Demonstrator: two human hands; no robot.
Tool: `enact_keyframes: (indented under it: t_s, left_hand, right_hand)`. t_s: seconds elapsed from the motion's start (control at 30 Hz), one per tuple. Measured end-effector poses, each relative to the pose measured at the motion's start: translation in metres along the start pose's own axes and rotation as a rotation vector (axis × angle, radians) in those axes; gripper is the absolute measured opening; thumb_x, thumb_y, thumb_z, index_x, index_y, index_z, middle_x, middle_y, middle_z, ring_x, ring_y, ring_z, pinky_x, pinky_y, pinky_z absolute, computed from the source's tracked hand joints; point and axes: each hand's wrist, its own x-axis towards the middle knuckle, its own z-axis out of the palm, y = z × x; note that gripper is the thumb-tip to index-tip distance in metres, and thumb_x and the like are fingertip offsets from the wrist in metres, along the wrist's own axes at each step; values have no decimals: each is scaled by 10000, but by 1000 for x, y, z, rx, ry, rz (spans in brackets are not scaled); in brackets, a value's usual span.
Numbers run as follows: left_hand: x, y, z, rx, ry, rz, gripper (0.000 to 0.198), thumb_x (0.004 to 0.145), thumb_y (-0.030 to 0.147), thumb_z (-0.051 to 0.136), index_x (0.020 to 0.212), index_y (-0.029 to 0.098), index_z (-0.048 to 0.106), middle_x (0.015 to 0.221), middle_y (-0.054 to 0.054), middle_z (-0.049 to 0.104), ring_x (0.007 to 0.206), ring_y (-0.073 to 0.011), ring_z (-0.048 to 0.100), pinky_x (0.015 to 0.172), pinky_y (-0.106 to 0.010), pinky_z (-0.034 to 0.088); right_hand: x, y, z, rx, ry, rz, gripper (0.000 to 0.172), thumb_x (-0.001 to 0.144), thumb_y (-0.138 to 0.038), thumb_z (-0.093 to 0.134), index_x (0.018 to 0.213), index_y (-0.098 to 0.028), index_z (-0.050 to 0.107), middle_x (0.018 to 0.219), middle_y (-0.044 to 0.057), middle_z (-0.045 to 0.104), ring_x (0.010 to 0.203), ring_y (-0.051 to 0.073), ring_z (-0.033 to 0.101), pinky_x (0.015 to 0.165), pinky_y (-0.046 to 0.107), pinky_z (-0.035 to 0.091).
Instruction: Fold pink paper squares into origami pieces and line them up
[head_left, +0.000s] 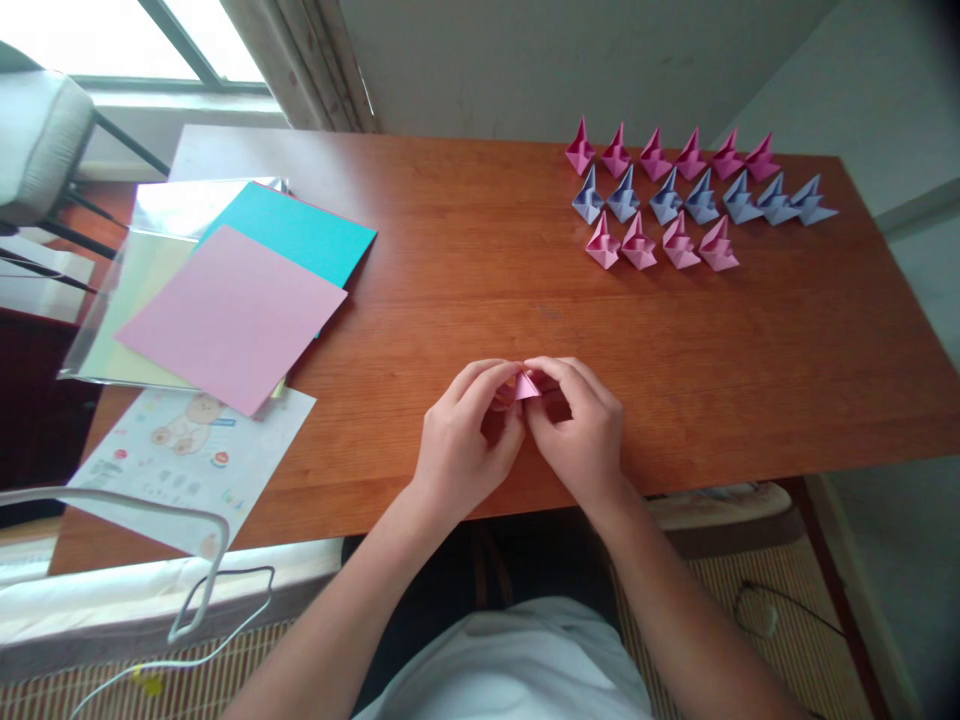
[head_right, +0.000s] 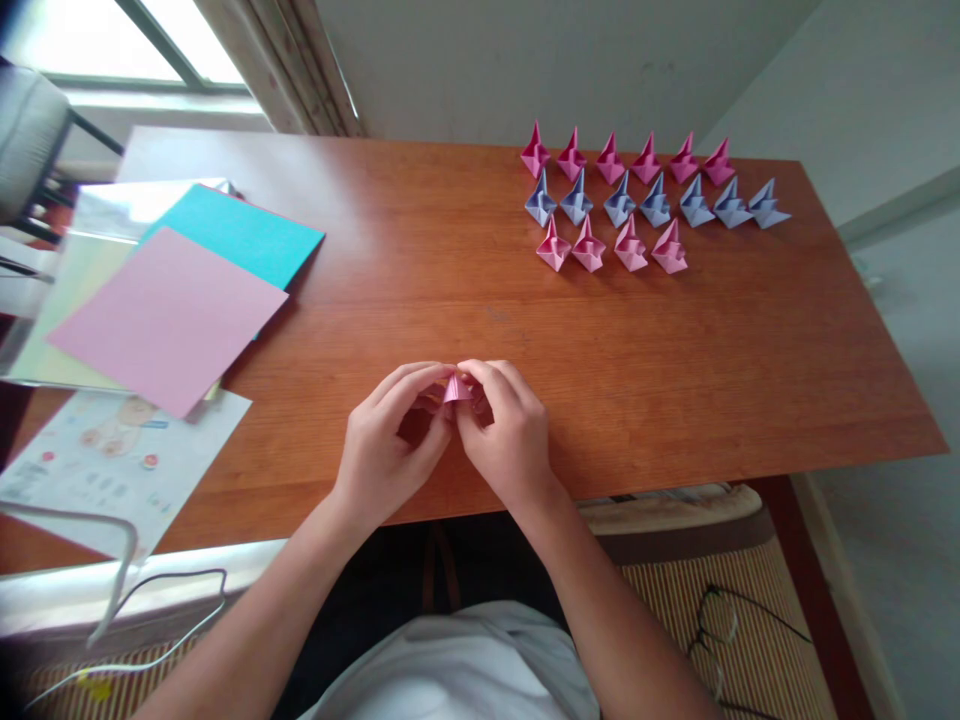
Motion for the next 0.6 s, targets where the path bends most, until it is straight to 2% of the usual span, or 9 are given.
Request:
enact_keyframes:
  t_s: [0.1, 0.2, 0.4, 0.5, 0.6]
  left_hand:
    - [-1, 0, 0, 4, 7, 9, 349, 864, 63, 566, 1177, 194, 652, 1190, -97, 701, 1023, -182, 700, 885, -303, 601]
    - [-1, 1, 0, -8, 39, 35, 376, 851, 46, 573, 1183, 203, 652, 1193, -90, 699, 1058, -189, 696, 908, -309, 601]
    - [-1, 1, -2, -146, 151, -20, 247, 853, 49, 648, 1050, 194, 690, 1060, -48, 723, 960, -156, 706, 843, -262, 609]
    - [-1, 0, -2, -163, 174, -55, 227, 839, 55, 678, 1014, 199, 696, 1010, -24, 726, 899, -142, 706, 808, -250, 608]
    - [0, 0, -2, -81, 185, -21, 255, 817, 34, 679, 1012, 198, 694, 991, -16, 732, 877, -134, 700, 796, -238, 599]
  right_hand:
    - [-3, 1, 0, -51, 2, -12, 115, 949, -180, 595, 1012, -239, 671, 880, 42, 738, 795, 194, 712, 712, 311, 588]
    - [-6, 0, 0, -88, 28, -75, 140, 957, -168, 587, 1045, -242, 665, 907, 51, 750, 813, 195, 719, 740, 320, 590]
    - [-7, -4, -1, -67, 25, -237, 298, 907, -72, 590, 1168, -209, 637, 979, 91, 760, 908, 210, 742, 824, 336, 618]
    - [-7, -5, -1, -58, 15, -257, 324, 883, -50, 598, 1169, -196, 641, 978, 93, 765, 914, 213, 746, 840, 338, 623]
    - [-8, -4, -2, -45, 39, -235, 325, 880, -42, 594, 1146, -216, 660, 958, 73, 776, 888, 206, 757, 813, 328, 632]
